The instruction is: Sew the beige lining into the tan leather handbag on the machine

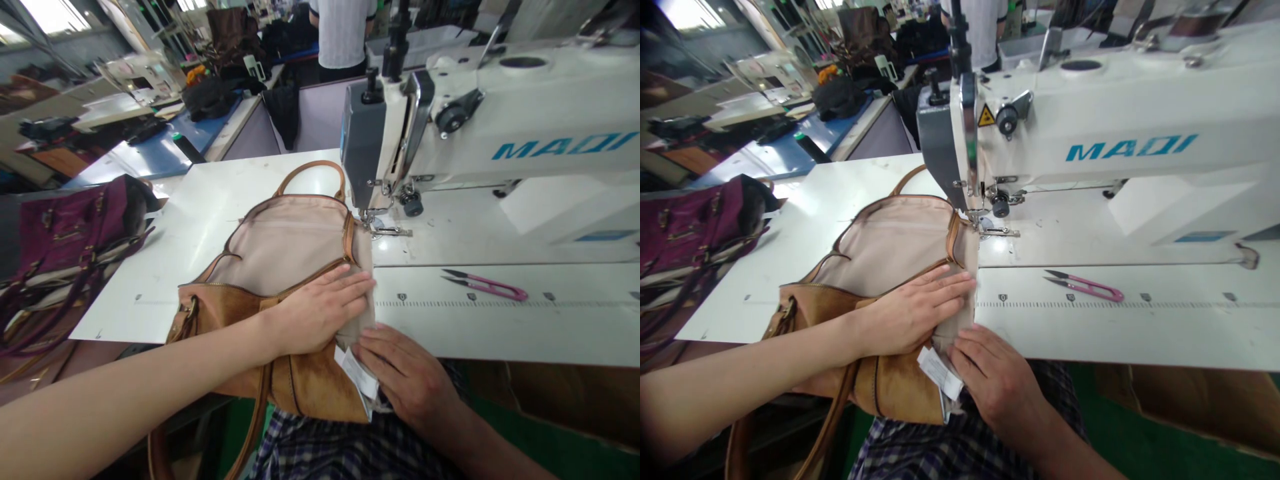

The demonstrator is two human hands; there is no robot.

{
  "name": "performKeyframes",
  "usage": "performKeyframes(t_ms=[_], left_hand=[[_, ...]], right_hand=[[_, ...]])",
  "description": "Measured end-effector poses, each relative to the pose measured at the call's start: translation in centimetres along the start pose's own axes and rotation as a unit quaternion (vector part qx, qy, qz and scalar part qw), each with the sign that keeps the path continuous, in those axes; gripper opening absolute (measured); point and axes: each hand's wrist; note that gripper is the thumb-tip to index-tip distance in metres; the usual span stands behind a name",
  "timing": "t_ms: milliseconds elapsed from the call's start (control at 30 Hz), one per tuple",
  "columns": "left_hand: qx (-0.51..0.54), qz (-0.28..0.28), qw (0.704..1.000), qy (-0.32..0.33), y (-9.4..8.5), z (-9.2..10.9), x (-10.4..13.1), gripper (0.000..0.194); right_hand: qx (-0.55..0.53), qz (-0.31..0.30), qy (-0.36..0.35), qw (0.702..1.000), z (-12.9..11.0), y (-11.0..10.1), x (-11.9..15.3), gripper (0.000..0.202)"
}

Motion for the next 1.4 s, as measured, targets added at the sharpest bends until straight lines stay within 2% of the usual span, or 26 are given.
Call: performKeyframes(t_ms=[67, 133, 233, 333, 433, 567, 700, 900, 967, 1100, 1267, 1400], left_hand=[[0.003, -0.009, 0.999, -0.035, -0.1, -0.4, -0.3, 0.033], [-0.01, -0.015, 0.997, -0.077, -0.3, -0.8, -0.4, 0.045], [-0.02, -0.018, 0.996, -0.081, -0.5, -0.8, -0.4, 0.057], [0.013, -0.025, 0.997, -0.077, -0.3, -0.3, -0.1, 0.054], [0.057, -0.025, 0.995, -0.074, 0.1, -0.1, 0.1, 0.053], [0.072, -0.022, 0.995, -0.062, 0.0, -0.7, -0.2, 0.048], [0.077, -0.044, 0.994, -0.057, -1.1, -2.0, -1.2, 0.043], [0.11, -0.14, 0.98, -0.084, -3.8, -2.7, -2.2, 0.043], [0.109, -0.154, 0.978, -0.093, -4.4, -2.9, -2.3, 0.043], [0.102, -0.155, 0.977, -0.108, -4.7, -3.4, -2.4, 0.043], [0.1, -0.122, 0.98, -0.118, -4.5, -4.8, -2.8, 0.042], [0.079, -0.155, 0.976, -0.13, -4.7, -6.4, -3.7, 0.042]], right_hand=[[-0.021, -0.001, -0.022, 1.0, 0.3, -0.1, -0.4, 0.03], [-0.042, -0.018, -0.037, 0.998, 0.7, -0.5, -1.0, 0.032], [-0.067, -0.049, -0.054, 0.995, 1.2, -1.4, -1.3, 0.034], [-0.068, -0.062, -0.055, 0.994, 1.6, -1.8, -1.0, 0.035], [-0.02, -0.041, -0.031, 0.998, 1.9, -1.7, -0.5, 0.035], [-0.012, -0.03, -0.043, 0.999, 2.6, -1.4, -0.6, 0.033], [-0.004, -0.036, -0.037, 0.999, 3.8, -1.7, -1.5, 0.036], [0.01, -0.051, -0.04, 0.998, 5.2, -2.2, -2.8, 0.036], [0.022, -0.052, -0.051, 0.997, 5.6, -2.2, -3.1, 0.039], [0.058, -0.067, -0.086, 0.992, 6.7, -2.0, -3.5, 0.039], [0.085, -0.07, -0.116, 0.987, 8.5, -1.6, -4.3, 0.036], [0.095, -0.064, -0.102, 0.988, 9.7, -1.3, -5.4, 0.034]])
Point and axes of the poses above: each hand's wrist, its own x-axis away from the middle knuckle, its own y-axis out of the palm, z = x × y, and after that the axes turned 1 degree about z, right-handed
